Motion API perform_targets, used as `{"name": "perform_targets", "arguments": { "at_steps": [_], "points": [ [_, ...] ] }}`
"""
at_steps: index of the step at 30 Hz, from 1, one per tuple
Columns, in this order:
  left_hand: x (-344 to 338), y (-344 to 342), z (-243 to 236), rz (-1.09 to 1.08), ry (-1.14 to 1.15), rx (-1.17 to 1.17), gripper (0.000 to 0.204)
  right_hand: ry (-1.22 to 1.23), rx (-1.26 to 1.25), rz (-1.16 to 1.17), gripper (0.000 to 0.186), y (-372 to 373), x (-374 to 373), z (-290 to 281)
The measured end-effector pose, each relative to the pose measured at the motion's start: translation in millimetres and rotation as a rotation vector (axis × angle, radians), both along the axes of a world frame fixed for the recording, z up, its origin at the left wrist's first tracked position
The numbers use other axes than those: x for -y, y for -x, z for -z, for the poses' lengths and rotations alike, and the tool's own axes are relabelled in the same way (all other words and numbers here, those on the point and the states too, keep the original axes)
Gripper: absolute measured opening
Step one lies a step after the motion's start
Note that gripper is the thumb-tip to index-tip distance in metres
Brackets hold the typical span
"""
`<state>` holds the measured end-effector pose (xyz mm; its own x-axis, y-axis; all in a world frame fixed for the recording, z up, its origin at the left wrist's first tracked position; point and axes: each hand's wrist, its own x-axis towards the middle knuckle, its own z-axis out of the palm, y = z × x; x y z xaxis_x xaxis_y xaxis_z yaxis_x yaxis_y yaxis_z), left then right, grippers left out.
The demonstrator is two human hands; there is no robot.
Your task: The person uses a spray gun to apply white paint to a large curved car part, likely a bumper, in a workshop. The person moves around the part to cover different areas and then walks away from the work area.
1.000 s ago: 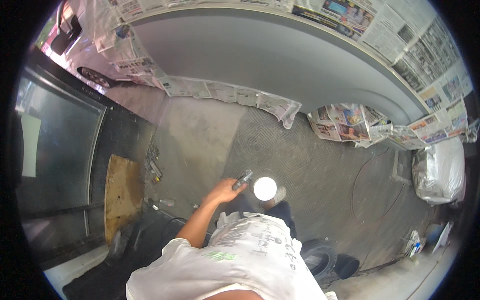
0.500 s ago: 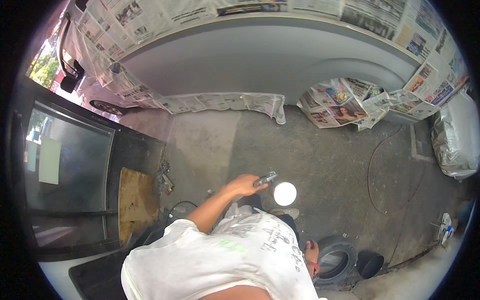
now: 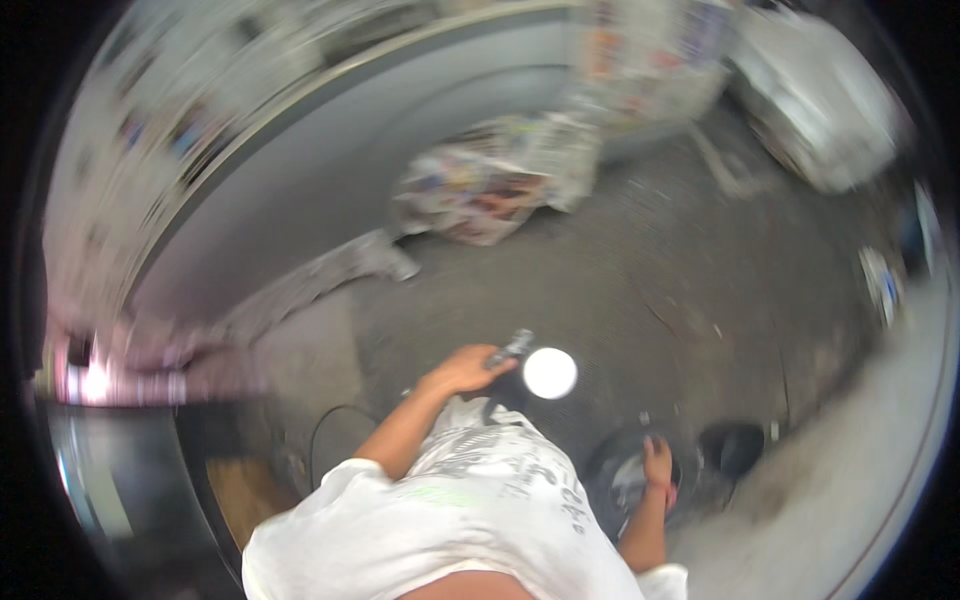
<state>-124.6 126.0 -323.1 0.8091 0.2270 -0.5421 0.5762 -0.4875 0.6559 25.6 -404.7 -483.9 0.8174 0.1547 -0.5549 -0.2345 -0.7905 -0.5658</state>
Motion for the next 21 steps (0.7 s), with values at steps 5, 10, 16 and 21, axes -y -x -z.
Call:
{"name": "perform_targets", "arguments": {
  "at_steps": [5, 10, 16, 21],
  "points": [
    [7, -160, 4, 0.133, -0.053, -0.124, 0.066, -0.074, 0.084, 0.181, 0.057, -105, -72, -49],
    [29, -337, 20, 0.353, -0.052, -0.052, 0.057, 0.072, 0.026, 0.324, 0.058, -125, -35, -29],
    [61, -542, -18, 0.419, -0.022, -0.006, 0.059, 0.192, -0.248, 0.749, 0.055, -68, 37, 32],
    [90, -701, -12, 0.296, 0.016, 0.019, 0.061, 0.311, -0.382, 0.887, 0.047, -117, 56, 60]
  ]
}}
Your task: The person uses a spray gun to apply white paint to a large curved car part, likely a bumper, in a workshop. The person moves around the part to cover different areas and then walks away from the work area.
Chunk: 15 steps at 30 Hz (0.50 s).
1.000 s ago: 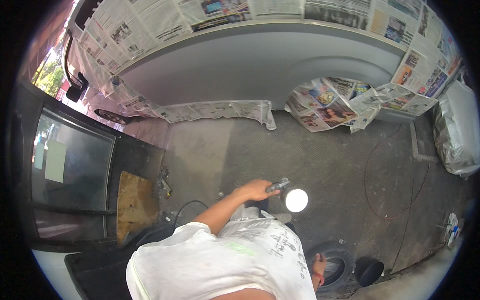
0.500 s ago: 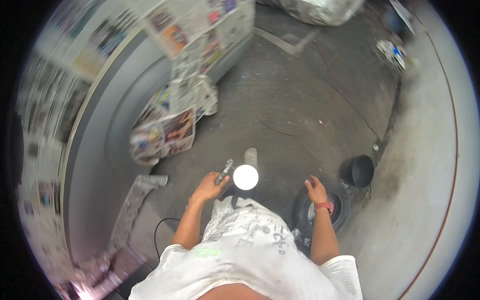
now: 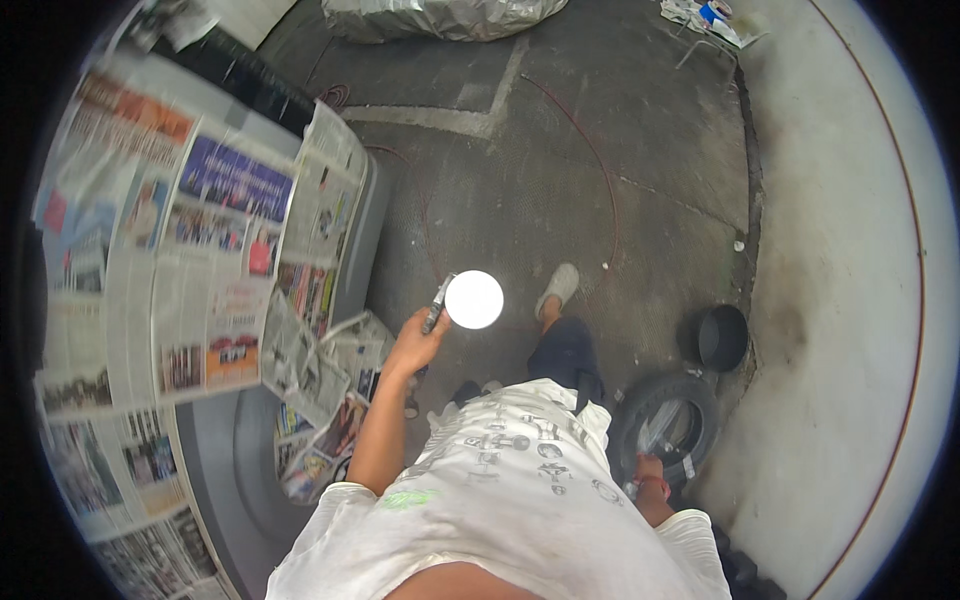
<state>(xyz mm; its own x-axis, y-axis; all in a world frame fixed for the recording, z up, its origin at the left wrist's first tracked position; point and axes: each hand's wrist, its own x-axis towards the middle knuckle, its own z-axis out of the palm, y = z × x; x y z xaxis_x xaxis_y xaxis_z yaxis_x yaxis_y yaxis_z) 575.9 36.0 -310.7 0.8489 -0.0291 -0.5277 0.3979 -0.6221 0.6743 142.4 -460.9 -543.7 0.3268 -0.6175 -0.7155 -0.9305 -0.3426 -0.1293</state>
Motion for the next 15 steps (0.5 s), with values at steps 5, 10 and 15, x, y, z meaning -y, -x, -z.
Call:
{"name": "perform_targets", "arguments": {
  "at_steps": [5, 10, 15],
  "points": [
    [16, -160, 55, -0.13, -0.038, 0.094, 0.063, 0.088, 0.191, -0.171, 0.049, -211, 58, 42],
    [41, -304, 25, -0.309, 0.022, 0.039, 0.059, -0.067, 0.786, -0.3, 0.061, -640, 22, -77],
    [35, -425, 7, -0.543, 0.159, 0.056, 0.05, -0.228, 1.42, -1.138, 0.068, -956, -131, -352]
  ]
}}
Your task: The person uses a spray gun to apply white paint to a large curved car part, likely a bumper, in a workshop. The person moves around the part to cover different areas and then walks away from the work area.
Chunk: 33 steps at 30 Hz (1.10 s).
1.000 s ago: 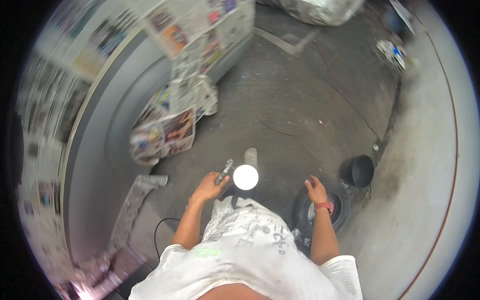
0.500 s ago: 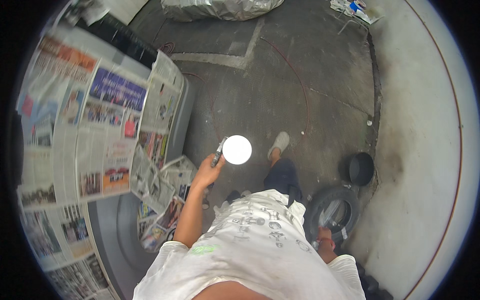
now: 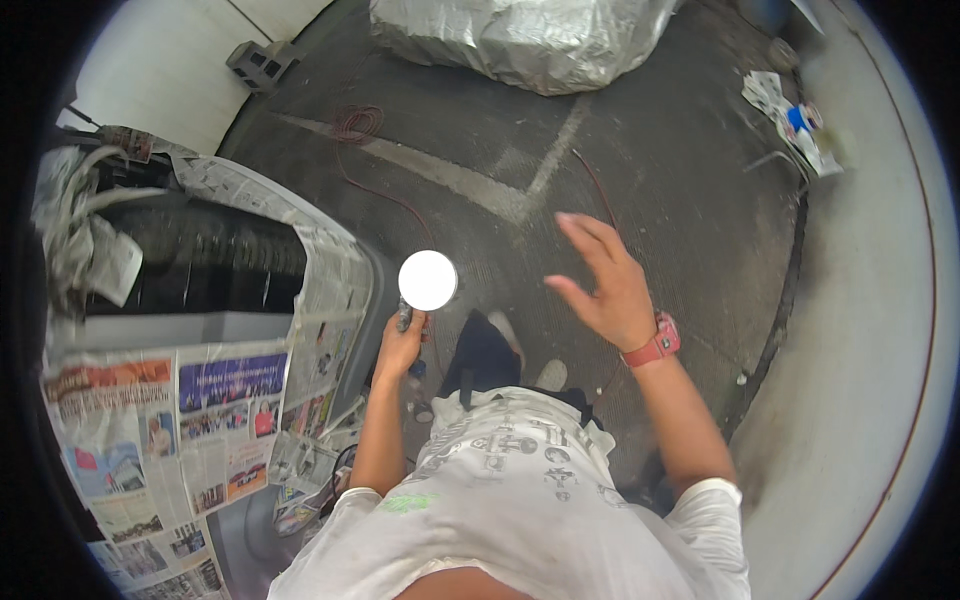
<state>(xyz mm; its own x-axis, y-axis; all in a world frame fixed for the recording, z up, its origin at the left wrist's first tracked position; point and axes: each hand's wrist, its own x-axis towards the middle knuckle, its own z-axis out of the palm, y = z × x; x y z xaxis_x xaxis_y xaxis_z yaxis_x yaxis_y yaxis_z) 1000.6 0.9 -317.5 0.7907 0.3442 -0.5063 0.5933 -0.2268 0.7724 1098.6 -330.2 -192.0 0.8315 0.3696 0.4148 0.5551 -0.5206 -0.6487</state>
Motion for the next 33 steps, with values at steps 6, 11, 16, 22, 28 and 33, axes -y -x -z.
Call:
{"name": "perform_targets", "arguments": {
  "at_steps": [6, 11, 16, 22, 28, 33],
  "points": [
    [-40, -159, 41, -0.169, 0.068, 0.076, 0.054, -0.269, 0.247, -0.569, 0.062, -177, -160, -120],
    [-11, -310, 71, -0.132, 0.152, 0.017, 0.054, -0.622, 0.297, -0.67, 0.043, -296, -288, -154],
    [115, -485, 93, 0.179, 0.322, -0.06, 0.054, -0.668, 0.27, -0.596, 0.038, -422, -333, -160],
    [98, -671, 122, 0.034, 0.347, -0.102, 0.054, -0.851, 0.08, -0.805, 0.03, -565, -416, -149],
    [-4, -831, 115, -0.112, 0.32, -0.133, 0.053, -1.101, 0.146, -1.049, 0.027, -736, -509, -154],
    [-98, -951, 116, -0.318, 0.334, -0.121, 0.053, -1.136, 0.105, -1.168, 0.024, -835, -600, -165]
  ]
}}
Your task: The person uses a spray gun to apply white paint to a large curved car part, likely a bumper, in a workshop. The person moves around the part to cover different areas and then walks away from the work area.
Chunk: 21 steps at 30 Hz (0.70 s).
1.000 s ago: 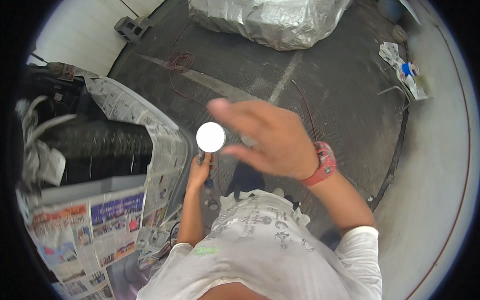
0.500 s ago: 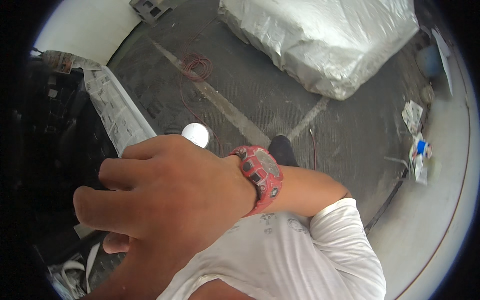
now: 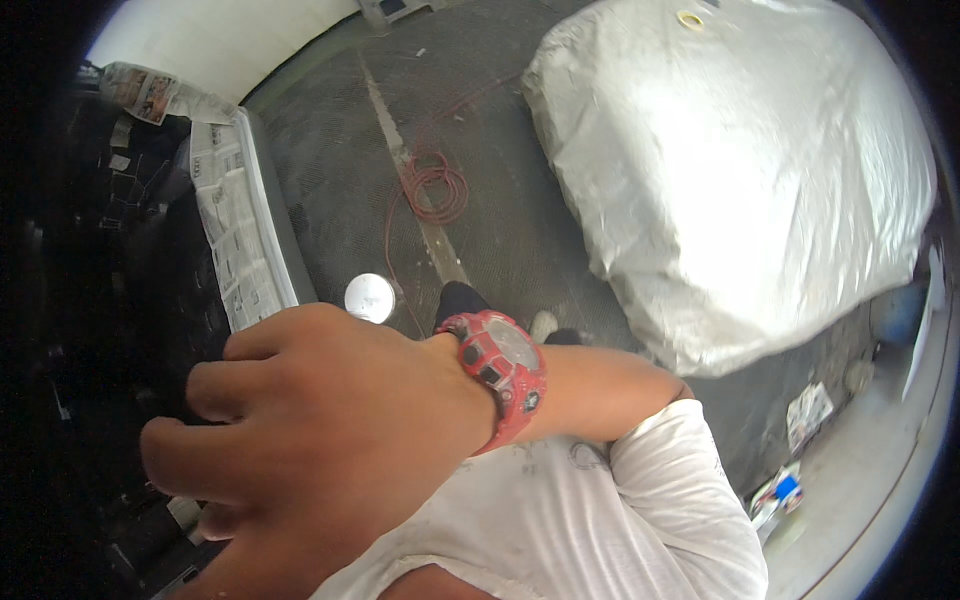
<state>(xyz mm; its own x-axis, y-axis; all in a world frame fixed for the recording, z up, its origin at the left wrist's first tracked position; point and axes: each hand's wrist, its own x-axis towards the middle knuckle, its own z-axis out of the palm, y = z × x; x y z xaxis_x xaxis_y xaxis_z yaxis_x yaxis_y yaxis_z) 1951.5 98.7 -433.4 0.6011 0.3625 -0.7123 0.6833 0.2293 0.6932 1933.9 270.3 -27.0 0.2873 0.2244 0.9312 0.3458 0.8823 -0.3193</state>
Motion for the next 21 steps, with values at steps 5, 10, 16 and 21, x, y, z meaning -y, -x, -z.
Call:
{"name": "perform_targets", "arguments": {
  "at_steps": [5, 10, 16, 21],
  "points": [
    [-84, -117, 24, 0.02, 0.026, 0.029, 0.053, 0.116, 0.07, 0.055, 0.025, -107, -114, 15],
    [-286, -118, 54, -0.25, -0.134, -0.045, 0.053, 0.174, 0.15, -0.065, 0.028, -180, -255, 33],
    [-576, -18, -1, -0.478, -0.402, -0.224, 0.053, 0.223, 0.334, -0.002, 0.036, -280, -398, 11],
    [-729, -27, -21, -0.61, -0.475, -0.267, 0.052, 0.677, 0.652, -0.111, 0.046, -354, -507, 82]
  ]
}}
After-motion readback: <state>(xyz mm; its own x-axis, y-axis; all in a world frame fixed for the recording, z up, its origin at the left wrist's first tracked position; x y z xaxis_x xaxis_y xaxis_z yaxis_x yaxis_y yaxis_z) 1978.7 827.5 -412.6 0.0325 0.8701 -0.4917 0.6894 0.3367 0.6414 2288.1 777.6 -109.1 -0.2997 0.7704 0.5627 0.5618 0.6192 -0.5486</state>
